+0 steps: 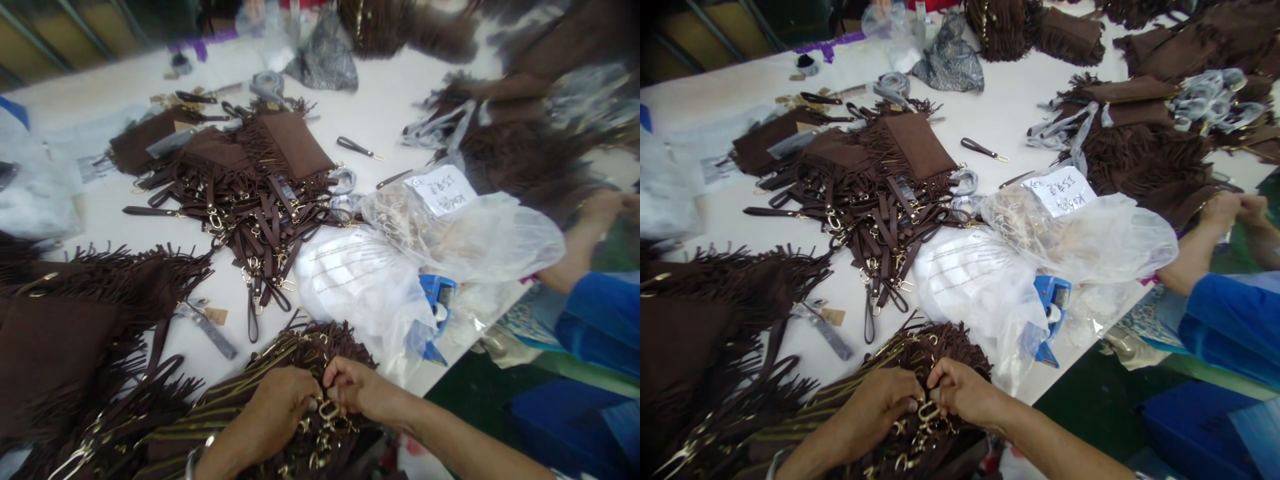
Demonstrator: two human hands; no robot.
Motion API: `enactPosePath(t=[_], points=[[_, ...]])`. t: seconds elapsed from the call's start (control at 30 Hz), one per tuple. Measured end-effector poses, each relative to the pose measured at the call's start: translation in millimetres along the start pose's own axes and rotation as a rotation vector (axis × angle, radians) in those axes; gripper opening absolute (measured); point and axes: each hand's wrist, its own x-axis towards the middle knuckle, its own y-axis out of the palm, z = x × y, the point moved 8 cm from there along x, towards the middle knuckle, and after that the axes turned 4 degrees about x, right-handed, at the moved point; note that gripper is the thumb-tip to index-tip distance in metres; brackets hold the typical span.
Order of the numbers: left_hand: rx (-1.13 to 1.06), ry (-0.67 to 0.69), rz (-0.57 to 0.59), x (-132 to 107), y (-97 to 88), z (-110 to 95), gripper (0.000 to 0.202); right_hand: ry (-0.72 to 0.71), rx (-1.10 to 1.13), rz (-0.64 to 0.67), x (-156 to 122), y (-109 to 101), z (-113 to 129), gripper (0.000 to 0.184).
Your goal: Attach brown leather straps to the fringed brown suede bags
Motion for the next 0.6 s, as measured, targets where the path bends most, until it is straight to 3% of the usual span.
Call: enactPosePath(t=[0.1, 0.2, 0.4, 0.6], points=[[-0.016, -0.032, 0.021, 1, 0.0, 0, 0.019, -0.081, -0.134, -0.022, -8, -1, 4, 0.020], [-0.038, -0.060, 0.019, 3, -1.5, 1, 0.017, -0.128, -0.263, 0.050, -18, 1, 14, 0.024], [-0.045, -0.076, 0.014, 3, -0.6, 4, 0.016, -0.143, -0.365, 0.156, -26, -3, 28, 0.028], [-0.093, -0.112, -0.010, 0, -2.1, 5, 0.017, -0.207, -0.402, 0.128, -23, -6, 28, 0.026]])
